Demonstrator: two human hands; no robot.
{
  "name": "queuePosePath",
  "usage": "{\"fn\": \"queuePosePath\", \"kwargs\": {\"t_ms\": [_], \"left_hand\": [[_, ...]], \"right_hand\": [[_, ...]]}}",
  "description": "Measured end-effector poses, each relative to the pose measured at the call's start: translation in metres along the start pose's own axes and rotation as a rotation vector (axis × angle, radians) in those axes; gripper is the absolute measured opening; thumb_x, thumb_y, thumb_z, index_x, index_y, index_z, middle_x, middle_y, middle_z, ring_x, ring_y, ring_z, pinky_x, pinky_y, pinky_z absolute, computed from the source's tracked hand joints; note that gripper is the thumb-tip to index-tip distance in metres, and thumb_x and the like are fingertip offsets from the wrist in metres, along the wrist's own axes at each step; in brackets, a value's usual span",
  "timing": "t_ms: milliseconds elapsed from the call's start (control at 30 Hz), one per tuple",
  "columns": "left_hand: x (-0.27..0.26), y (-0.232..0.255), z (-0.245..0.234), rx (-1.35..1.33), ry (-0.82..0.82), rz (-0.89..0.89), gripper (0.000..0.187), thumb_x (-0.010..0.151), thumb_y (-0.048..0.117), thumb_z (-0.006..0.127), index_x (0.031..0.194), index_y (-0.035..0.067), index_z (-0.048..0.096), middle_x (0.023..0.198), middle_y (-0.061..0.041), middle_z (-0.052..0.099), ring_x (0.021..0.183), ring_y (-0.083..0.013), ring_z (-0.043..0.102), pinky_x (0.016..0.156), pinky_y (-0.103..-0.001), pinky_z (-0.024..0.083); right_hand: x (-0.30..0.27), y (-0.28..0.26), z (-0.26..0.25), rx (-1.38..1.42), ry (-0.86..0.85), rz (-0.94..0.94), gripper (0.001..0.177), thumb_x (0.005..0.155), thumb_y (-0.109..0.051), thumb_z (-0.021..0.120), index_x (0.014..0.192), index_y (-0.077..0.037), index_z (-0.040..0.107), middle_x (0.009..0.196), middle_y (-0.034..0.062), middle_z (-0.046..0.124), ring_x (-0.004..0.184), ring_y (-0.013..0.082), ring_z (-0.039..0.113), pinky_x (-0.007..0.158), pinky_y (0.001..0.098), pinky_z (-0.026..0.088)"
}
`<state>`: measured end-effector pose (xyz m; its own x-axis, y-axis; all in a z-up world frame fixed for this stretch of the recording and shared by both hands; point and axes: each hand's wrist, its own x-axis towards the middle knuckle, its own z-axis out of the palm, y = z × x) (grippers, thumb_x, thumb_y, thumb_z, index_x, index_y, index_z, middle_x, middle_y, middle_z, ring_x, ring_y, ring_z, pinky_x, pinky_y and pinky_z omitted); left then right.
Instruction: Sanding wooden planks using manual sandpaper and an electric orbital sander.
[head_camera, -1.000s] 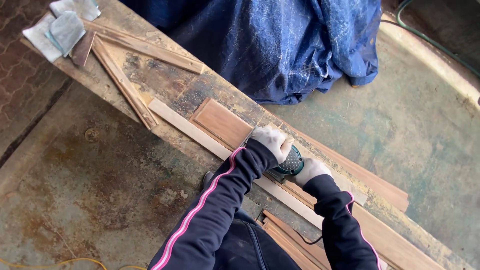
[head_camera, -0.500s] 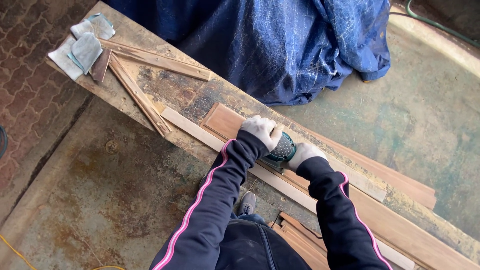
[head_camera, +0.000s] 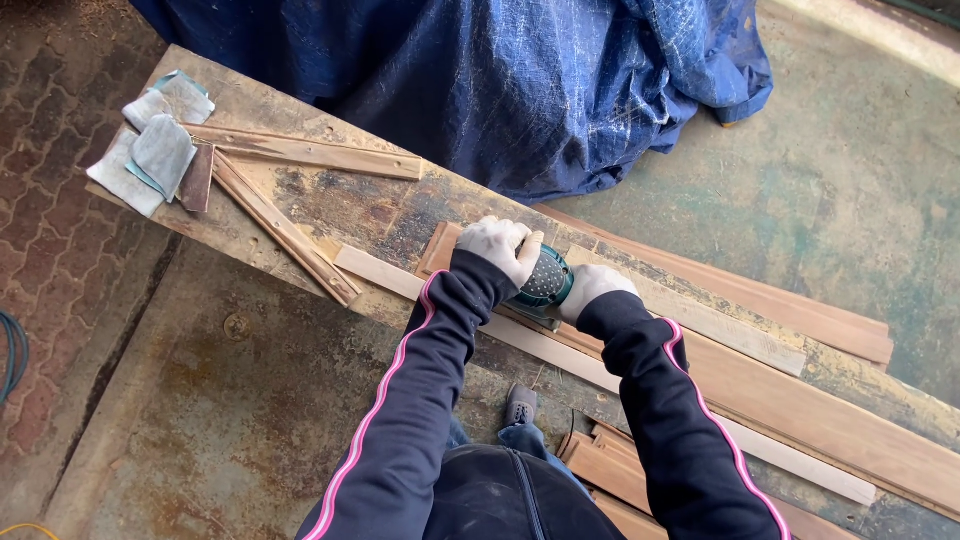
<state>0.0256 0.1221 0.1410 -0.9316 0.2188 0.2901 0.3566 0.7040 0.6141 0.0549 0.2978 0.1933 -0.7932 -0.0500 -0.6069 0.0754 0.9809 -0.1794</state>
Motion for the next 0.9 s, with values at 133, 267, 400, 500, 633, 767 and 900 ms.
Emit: {"fn": "queuePosePath", "kwargs": {"t_ms": [133,267,400,500,633,767,900], "left_hand": [[0.004,-0.009,-0.012,-0.013,-0.006,-0.009,0.032,0.092,0.036,0.063,0.081,0.009,0.077,0.084,-0.013,0.075,0.084,-0.0344,0.069,0.08,-0.047,0.053],[0.005,-0.02,-0.019,-0.029,0.012,0.019,0.031,0.094,0.035,0.063,0.082,0.01,0.077,0.085,-0.012,0.075,0.084,-0.0344,0.068,0.081,-0.047,0.054],[0.009,-0.032,-0.029,-0.013,-0.005,0.022,0.03,0.094,0.034,0.063,0.082,0.01,0.077,0.085,-0.012,0.075,0.083,-0.0332,0.069,0.08,-0.047,0.054],[0.009,-0.041,-0.035,0.008,0.028,0.016,0.029,0.093,0.034,0.064,0.081,0.011,0.076,0.084,-0.011,0.075,0.083,-0.0332,0.069,0.079,-0.046,0.054],[0.011,-0.052,-0.045,0.009,0.029,0.013,0.029,0.094,0.034,0.064,0.081,0.01,0.076,0.084,-0.011,0.074,0.083,-0.0334,0.069,0.078,-0.047,0.054],[0.013,-0.064,-0.055,-0.006,0.034,-0.004,0.029,0.093,0.033,0.064,0.08,0.01,0.076,0.083,-0.011,0.075,0.083,-0.0335,0.069,0.078,-0.047,0.054],[0.012,-0.073,-0.065,0.025,0.042,0.013,0.029,0.094,0.033,0.064,0.082,0.009,0.077,0.084,-0.012,0.074,0.082,-0.0339,0.068,0.079,-0.048,0.054]], "right_hand": [[0.003,-0.014,-0.003,-0.014,-0.003,0.014,0.052,0.071,-0.055,0.081,0.103,-0.015,0.078,0.099,0.017,0.076,0.095,0.0351,0.073,0.088,0.0435,0.057],[0.006,-0.027,-0.007,0.037,0.019,0.001,0.051,0.07,-0.051,0.081,0.107,-0.017,0.076,0.099,0.0161,0.077,0.095,0.035,0.073,0.087,0.0438,0.057],[0.012,-0.039,-0.009,0.036,0.023,-0.004,0.051,0.07,-0.051,0.081,0.106,-0.015,0.077,0.099,0.0162,0.077,0.095,0.0347,0.073,0.087,0.0435,0.058],[0.014,-0.052,-0.012,0.011,-0.001,-0.006,0.052,0.071,-0.052,0.081,0.106,-0.014,0.077,0.099,0.0162,0.077,0.095,0.0342,0.073,0.088,0.0432,0.058],[0.017,-0.067,-0.014,0.004,-0.008,-0.001,0.052,0.071,-0.052,0.081,0.108,-0.015,0.077,0.1,0.0164,0.077,0.095,0.0341,0.074,0.088,0.0432,0.058],[0.022,-0.08,-0.016,0.03,0.004,-0.023,0.053,0.07,-0.052,0.081,0.11,-0.017,0.076,0.1,0.0158,0.077,0.095,0.0343,0.073,0.088,0.0436,0.057],[0.024,-0.095,-0.018,0.045,0.001,-0.038,0.054,0.069,-0.05,0.081,0.112,-0.019,0.075,0.1,0.0152,0.077,0.095,0.0343,0.073,0.088,0.044,0.057]]}}
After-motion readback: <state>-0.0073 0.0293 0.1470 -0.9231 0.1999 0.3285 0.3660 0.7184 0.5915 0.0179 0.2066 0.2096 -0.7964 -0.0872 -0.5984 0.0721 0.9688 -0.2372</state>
